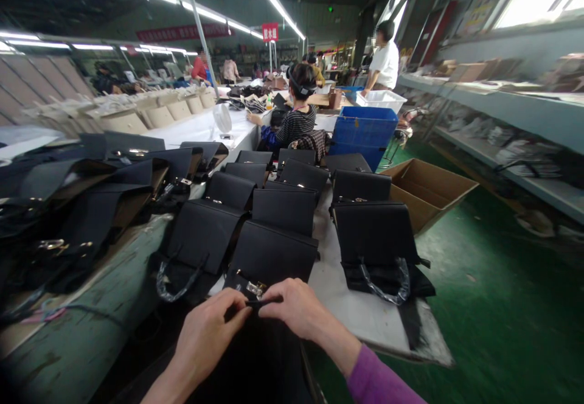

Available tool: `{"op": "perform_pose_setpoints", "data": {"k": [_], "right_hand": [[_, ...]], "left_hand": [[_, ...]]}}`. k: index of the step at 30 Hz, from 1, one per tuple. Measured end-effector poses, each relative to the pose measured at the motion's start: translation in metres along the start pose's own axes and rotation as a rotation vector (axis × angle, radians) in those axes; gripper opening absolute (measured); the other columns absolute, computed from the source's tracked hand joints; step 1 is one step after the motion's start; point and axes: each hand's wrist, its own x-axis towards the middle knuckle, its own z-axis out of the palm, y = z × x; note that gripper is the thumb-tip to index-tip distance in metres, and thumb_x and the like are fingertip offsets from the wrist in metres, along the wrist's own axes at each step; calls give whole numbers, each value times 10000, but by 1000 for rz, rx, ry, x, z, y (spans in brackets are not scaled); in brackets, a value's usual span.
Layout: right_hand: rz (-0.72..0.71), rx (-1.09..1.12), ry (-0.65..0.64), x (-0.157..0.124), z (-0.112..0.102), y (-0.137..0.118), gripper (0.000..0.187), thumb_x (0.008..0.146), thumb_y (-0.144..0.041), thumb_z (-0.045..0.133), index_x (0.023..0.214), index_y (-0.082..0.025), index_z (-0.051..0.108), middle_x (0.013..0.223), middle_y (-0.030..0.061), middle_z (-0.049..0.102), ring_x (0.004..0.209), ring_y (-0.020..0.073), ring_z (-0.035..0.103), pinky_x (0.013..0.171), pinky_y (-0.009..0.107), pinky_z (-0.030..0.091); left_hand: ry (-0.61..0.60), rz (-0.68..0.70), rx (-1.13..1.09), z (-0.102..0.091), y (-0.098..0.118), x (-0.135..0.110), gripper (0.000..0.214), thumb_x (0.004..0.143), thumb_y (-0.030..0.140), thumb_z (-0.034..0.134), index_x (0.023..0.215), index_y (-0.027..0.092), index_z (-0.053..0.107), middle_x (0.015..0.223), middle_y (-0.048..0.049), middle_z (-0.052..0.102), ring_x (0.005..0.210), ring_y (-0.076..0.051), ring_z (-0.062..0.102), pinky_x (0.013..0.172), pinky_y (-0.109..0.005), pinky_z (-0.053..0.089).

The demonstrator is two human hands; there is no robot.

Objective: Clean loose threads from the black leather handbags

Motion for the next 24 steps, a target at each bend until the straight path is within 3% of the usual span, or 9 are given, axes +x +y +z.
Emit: {"op": "perform_pose_setpoints", "data": {"k": [10,13,16,24], "right_hand": [[-32,-27,1,-1,0,-1,133,798,-309,672,866,-281,783,825,-42,752,796,175,663,703,232,432],[-55,-70,0,-1,-2,-2,124,788,-291,678,862,-274,777,828,-40,749,804,177,659,694,231,422],[-73,-112,-11,-1,-3,-3,115,765,-264,694,850,-275,770,779,-50,732,767,165,653,659,224,405],[-84,-152,18,-3,-2,-1,150,764,-276,701,895,-297,770,833,-57,752,801,164,664,707,229,409]], "left_hand": [[25,66,18,-1,2,-2,112,877,199,560,770,226,544,913,19,666,858,-169,625,760,-274,456],[30,88,13,1,3,-1,71,866,168,578,873,238,570,991,8,670,916,-183,632,811,-298,482],[22,154,-14,5,5,1,170,877,127,564,987,255,586,1049,0,666,970,-184,625,856,-310,491],[85,227,-14,14,5,0,138,881,74,520,855,203,565,1034,-30,672,949,-193,636,818,-332,513]]}}
